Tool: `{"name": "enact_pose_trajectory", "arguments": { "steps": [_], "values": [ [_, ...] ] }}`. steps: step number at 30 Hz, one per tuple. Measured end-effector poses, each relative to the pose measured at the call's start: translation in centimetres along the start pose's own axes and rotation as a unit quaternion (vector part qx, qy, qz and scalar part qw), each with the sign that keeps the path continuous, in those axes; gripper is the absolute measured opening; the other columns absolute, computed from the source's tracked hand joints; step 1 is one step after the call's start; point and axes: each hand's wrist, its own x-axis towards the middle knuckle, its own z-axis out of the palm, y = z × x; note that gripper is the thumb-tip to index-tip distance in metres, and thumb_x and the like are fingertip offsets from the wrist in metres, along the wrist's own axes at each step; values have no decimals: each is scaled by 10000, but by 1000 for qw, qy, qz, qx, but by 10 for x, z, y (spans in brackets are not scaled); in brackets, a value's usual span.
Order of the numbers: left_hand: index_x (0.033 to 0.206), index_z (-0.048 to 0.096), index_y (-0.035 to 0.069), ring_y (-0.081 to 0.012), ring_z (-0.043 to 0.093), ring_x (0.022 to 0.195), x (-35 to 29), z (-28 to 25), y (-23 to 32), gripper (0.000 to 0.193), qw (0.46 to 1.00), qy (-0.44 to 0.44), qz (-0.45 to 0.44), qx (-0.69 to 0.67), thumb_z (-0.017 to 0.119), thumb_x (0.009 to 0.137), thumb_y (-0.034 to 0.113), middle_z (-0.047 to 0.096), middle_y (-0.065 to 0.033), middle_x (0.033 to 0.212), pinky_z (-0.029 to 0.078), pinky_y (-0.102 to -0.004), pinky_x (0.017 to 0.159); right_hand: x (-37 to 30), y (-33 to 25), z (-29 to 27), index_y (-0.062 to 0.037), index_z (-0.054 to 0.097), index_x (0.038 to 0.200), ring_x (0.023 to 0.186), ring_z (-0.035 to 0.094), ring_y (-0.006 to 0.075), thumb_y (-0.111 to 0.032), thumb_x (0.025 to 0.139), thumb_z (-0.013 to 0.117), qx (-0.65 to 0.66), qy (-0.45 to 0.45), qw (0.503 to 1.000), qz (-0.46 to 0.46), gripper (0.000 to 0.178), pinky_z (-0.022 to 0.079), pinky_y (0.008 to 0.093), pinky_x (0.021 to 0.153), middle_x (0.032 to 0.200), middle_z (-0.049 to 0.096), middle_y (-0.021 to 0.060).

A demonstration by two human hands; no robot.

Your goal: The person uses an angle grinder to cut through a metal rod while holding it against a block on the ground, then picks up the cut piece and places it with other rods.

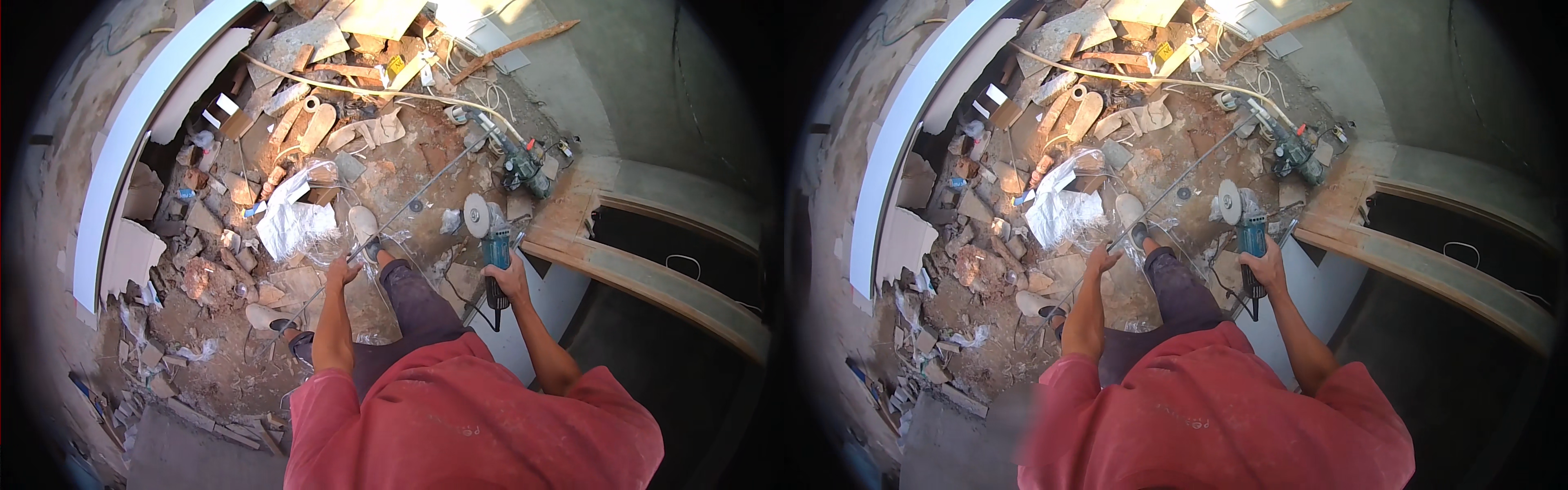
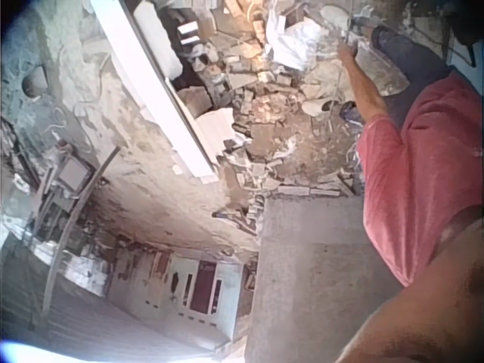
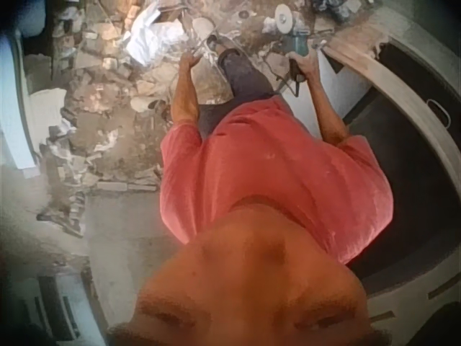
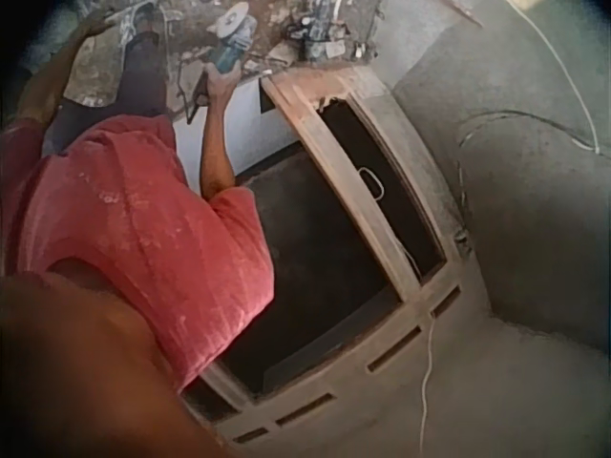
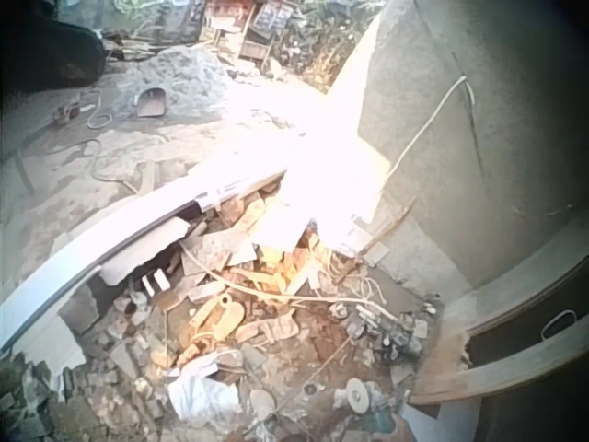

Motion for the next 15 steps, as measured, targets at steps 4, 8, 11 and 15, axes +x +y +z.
{"name": "enact_pose_trajectory", "arguments": {
  "steps": [4, 8, 11, 15],
  "values": [
    [1118, 615, -56, -400, 610, 1050, -27, -20, 33, 799, 999, -46, 6, -16, 704, 698, 618, 632, -291, 1085, 475, -423, 913, -18, -2, -8, -14, 598, 906, 665, 552, 133, -145, 610, 744, 17, 0, 1000, 10, 355, 471, 277, 640, 759, 599, 32],
    [1055, 619, -105, -380, 626, 1036, -47, -48, 57, 907, 998, 2, 33, -52, 727, 623, 684, 639, -303, 1056, 486, -412, 887, -30, -4, -11, -8, 596, 904, 682, 563, 172, -165, 592, 759, -8, 22, 999, -34, 385, 479, 307, 669, 762, 606, 54],
    [1009, 630, -79, -334, 643, 937, -52, -85, 62, 864, 999, 32, 17, -36, 731, 623, 687, 663, -248, 973, 489, -394, 842, -47, -17, 2, -3, 574, 1038, 844, 611, 257, -212, 556, 793, -50, 88, 989, -110, 569, 477, 369, 793, 916, 637, 123],
    [956, 645, -41, -289, 650, 848, -70, -139, 77, 804, 995, 77, -4, -63, 703, 652, 701, 672, -204, 886, 495, -372, 791, -46, 3, 23, 17, 450, 1298, 1108, 548, 334, -257, 532, 829, -9, 141, 984, -111, 898, 426, 382, 962, 1183, 558, 222]
  ]
}}
